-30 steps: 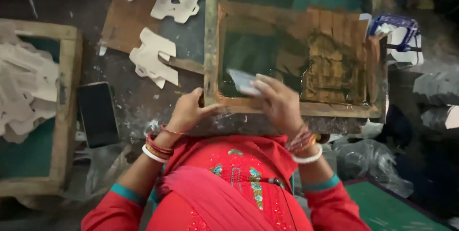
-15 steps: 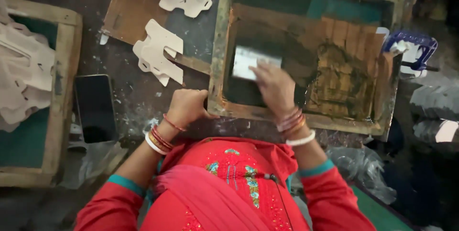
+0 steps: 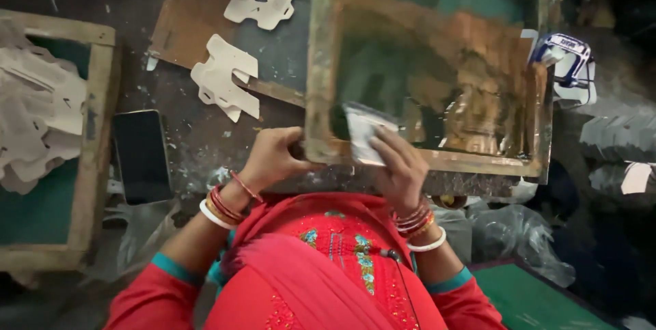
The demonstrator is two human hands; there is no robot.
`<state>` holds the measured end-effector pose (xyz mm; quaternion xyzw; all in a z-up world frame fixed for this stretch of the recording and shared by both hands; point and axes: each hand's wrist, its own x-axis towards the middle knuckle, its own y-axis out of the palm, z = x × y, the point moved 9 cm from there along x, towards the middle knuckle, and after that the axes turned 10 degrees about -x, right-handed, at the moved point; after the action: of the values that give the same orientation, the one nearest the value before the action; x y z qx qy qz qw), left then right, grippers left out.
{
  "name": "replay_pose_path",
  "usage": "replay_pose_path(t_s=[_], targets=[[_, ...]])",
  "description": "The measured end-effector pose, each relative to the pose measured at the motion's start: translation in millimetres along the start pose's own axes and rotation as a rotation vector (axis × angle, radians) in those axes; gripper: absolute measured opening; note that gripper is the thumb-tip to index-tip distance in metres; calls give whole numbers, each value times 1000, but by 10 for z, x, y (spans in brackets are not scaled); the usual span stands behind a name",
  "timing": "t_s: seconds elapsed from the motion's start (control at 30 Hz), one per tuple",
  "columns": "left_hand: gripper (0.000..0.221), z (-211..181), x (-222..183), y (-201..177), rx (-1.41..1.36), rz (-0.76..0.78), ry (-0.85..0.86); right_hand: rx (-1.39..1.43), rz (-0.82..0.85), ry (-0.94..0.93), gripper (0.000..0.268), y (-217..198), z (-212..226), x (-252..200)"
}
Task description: Manual screen printing of designs onto small paper cutouts using a squeegee and ink.
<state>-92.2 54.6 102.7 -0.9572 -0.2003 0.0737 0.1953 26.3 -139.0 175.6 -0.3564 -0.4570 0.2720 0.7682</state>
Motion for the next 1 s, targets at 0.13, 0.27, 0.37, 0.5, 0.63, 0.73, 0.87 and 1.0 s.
replay_pose_path(t_s=[0.13, 0.27, 0.37, 0.5, 0.63, 0.73, 0.87, 1.0], targets=[[69, -1223, -84, -99, -475, 159, 601, -3, -443, 34, 20, -644, -375, -199], [46, -485, 810, 189, -359, 64, 555, -2, -610, 285, 31, -1109, -969, -411], [22, 135, 1525, 342, 458, -190, 316, -54, -860, 375, 50, -1478, -1222, -585], [17, 359, 1904, 676, 539, -309, 300, -284, -881, 381, 57, -1707, -1113, -544], [24, 455, 1999, 275, 111, -320, 89, -667, -881, 254, 73, -1656, -1775, -1030], [30, 741, 1734, -696, -212, -743, 167, -595, -815, 521, 52, -1702, -2117, -1213], [34, 552, 1075, -1102, 124, -725, 122, -1085, -752, 118, 49, -1630, -1088, -635], [45, 943, 794, -904, 572, -511, 9, -615, -858, 239, 40, -1665, -1423, -805]])
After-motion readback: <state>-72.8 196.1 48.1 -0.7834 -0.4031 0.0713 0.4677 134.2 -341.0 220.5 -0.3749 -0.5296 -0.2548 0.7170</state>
